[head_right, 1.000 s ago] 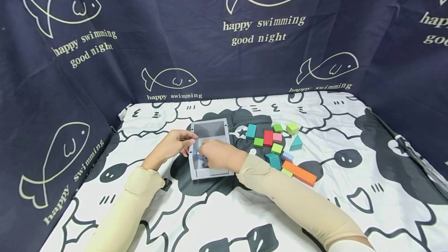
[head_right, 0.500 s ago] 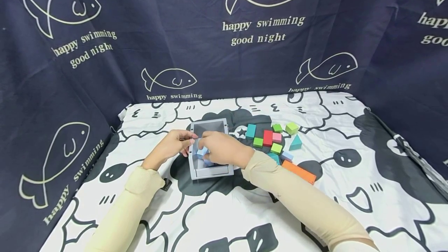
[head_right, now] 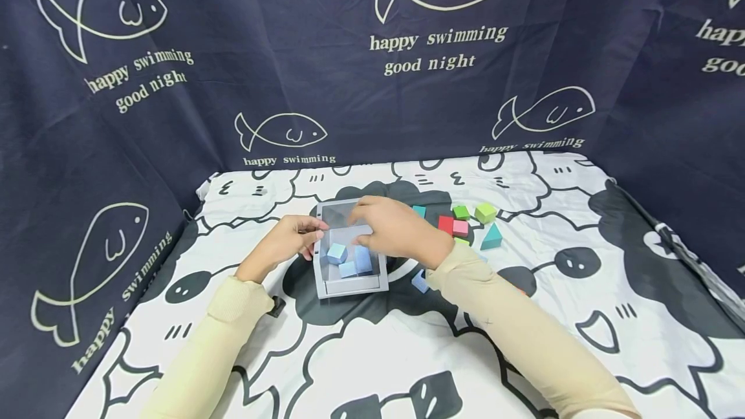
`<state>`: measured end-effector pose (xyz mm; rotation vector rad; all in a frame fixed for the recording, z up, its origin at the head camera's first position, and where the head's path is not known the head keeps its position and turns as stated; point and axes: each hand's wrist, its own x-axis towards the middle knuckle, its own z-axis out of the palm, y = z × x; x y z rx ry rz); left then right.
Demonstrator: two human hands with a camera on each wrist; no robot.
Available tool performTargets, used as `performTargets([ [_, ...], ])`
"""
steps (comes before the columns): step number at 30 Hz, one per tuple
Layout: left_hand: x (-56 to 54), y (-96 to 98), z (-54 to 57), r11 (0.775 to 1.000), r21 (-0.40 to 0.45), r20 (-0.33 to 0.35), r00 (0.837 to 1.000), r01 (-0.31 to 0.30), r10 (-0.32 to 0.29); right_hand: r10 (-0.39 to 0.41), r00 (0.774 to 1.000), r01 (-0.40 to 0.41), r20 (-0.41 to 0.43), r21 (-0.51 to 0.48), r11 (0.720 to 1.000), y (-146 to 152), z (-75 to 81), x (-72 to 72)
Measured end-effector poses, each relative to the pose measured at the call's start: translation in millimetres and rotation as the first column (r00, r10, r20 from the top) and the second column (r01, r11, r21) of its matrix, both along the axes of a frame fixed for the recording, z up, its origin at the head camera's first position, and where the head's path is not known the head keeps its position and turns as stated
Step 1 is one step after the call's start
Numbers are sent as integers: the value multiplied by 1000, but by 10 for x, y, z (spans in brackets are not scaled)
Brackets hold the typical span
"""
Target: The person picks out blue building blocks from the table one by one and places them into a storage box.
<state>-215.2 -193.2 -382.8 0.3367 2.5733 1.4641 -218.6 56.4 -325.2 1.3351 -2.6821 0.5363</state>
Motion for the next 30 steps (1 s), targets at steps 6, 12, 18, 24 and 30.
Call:
performTargets([
  [6, 3, -10, -9, 1000, -10, -2, 1000, -1, 1, -62, 998, 62, 23, -18, 998, 191, 57, -27],
  [12, -8, -13, -27, 1000, -10, -4, 1000, 8, -8, -102, 995, 102, 13, -43, 994, 387, 70, -55],
  [18, 2, -4, -12, 1000, -8, -6, 1000, 5, -5, -124, 992, 126, 27, -52, 991, 526, 44, -55],
  [24, 0, -1, -7, 1000, -14, -4, 1000, 4, -4, -142, 989, 143, 32, -55, 988, 644, -11, -40],
  [30, -8, -1, -14, 1000, -8, -9, 1000, 10, -10, -162, 986, 164, 40, -57, 985, 758, -89, -5],
])
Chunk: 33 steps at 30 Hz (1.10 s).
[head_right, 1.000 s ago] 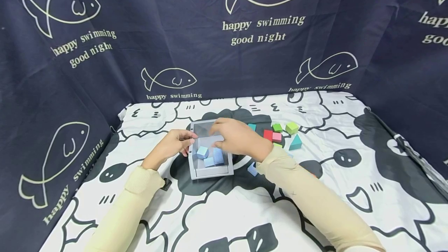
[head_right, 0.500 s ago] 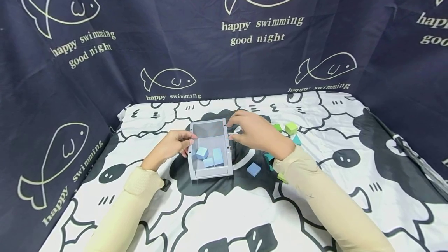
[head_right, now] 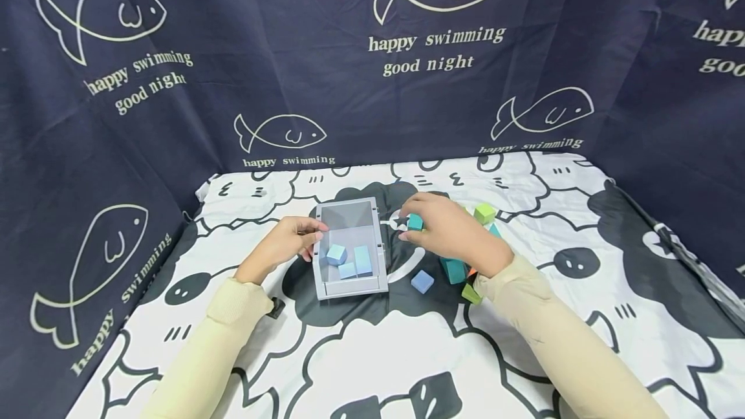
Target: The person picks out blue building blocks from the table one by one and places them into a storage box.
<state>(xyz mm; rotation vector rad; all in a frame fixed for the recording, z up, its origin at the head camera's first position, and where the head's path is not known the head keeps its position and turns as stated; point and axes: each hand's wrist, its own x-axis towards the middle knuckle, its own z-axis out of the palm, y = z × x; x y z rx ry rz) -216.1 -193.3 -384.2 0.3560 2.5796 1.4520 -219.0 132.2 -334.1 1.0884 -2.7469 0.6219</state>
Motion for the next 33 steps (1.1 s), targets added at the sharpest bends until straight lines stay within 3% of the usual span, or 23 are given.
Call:
performTargets([
  [14, -4, 9, -3, 1000, 7, 9, 1000, -8, 8, 14, 999, -14, 45, 17, 1000, 117, -266, 74],
  [21, -14, 3, -35, 1000, 18, 11, 1000, -4, 4, 33, 998, -34, 60, 28, 999, 86, -470, 91],
  [33, -23, -12, -46, 1000, 19, 3, 1000, -3, 3, 18, 982, -38, 187, 101, 994, 7, -589, 99],
])
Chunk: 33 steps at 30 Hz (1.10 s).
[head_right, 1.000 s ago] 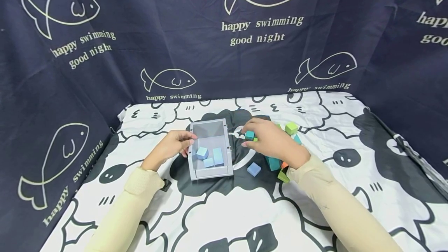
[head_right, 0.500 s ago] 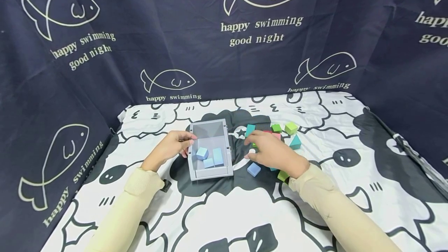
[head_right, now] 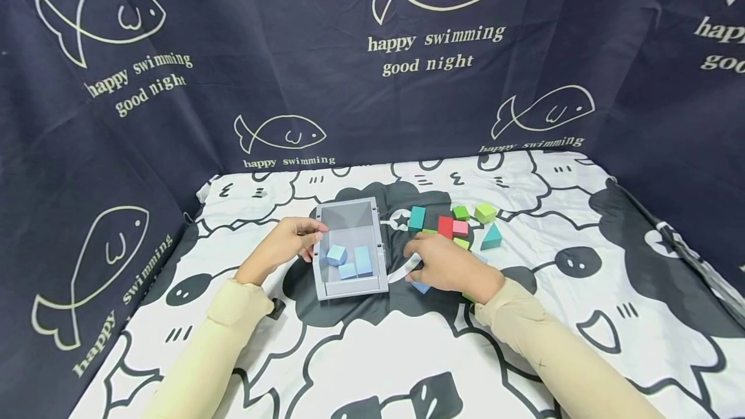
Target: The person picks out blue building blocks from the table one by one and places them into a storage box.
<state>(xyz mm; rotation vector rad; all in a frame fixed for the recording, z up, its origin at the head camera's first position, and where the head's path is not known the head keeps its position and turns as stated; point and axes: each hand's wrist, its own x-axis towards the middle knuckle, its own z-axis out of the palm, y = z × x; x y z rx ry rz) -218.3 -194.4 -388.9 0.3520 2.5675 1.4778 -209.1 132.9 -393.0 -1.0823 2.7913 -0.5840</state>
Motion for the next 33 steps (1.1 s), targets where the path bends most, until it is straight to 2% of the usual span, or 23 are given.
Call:
performTargets([
  [7, 9, 4, 10, 1000, -5, -3, 1000, 0, 0, 9, 1000, -9, -25, 22, 1000, -8, -66, 23],
  [14, 16, 13, 28, 1000, -10, -1, 1000, -8, 8, 53, 997, -53, -53, 2, 999, 6, -118, 20],
  [25, 20, 15, 42, 1000, -13, -1, 1000, -6, 6, 62, 997, -61, -44, 22, 998, 15, -145, 19],
  [33, 21, 5, 38, 1000, -18, 1, 1000, -10, 10, 83, 996, -84, -27, -28, 996, 9, -149, 36],
])
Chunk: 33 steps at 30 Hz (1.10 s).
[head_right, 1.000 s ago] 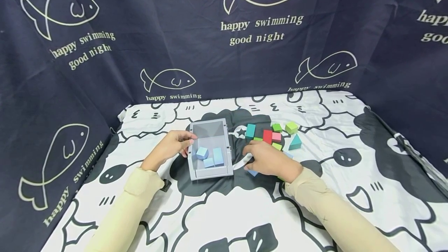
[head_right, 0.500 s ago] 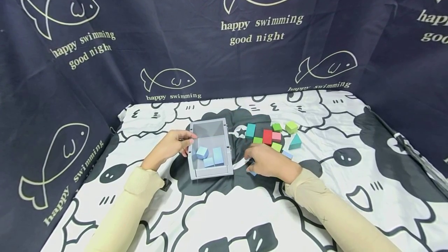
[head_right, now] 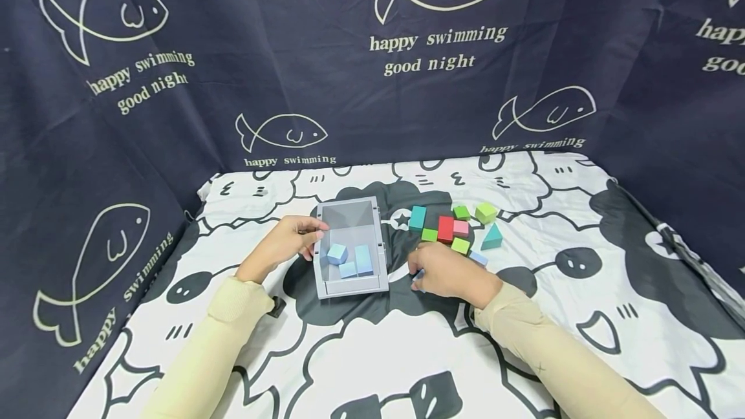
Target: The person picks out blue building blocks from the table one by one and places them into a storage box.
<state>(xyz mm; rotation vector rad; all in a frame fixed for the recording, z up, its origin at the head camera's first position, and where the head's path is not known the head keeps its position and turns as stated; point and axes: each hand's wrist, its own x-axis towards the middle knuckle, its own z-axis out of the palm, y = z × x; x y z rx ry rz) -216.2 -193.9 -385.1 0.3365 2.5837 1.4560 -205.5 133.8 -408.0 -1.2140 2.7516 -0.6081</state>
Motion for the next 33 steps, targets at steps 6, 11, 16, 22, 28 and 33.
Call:
performTargets([
  [6, -3, 1, -7, 1000, 9, 8, 1000, 4, -4, -7, 1000, 7, 15, -21, 1000, 5, -8, 7],
  [11, -12, 4, -22, 1000, 18, 5, 1000, 10, -10, -5, 1000, 5, 8, -35, 999, 12, -26, 4],
  [16, -8, 6, -31, 1000, 27, 7, 1000, 4, -4, -3, 1000, 3, -6, -40, 999, 19, -31, -1],
  [22, -13, 6, -19, 1000, 22, 7, 1000, 2, -3, -10, 1000, 9, -21, -34, 999, 38, -28, -10],
  [28, -8, 7, -21, 1000, 19, 11, 1000, 7, -7, -36, 999, 35, -21, -42, 999, 49, 1, 0],
  [33, 6, 5, -17, 1000, 20, 10, 1000, 5, -5, -75, 997, 74, -22, -48, 996, 44, 44, 7],
])
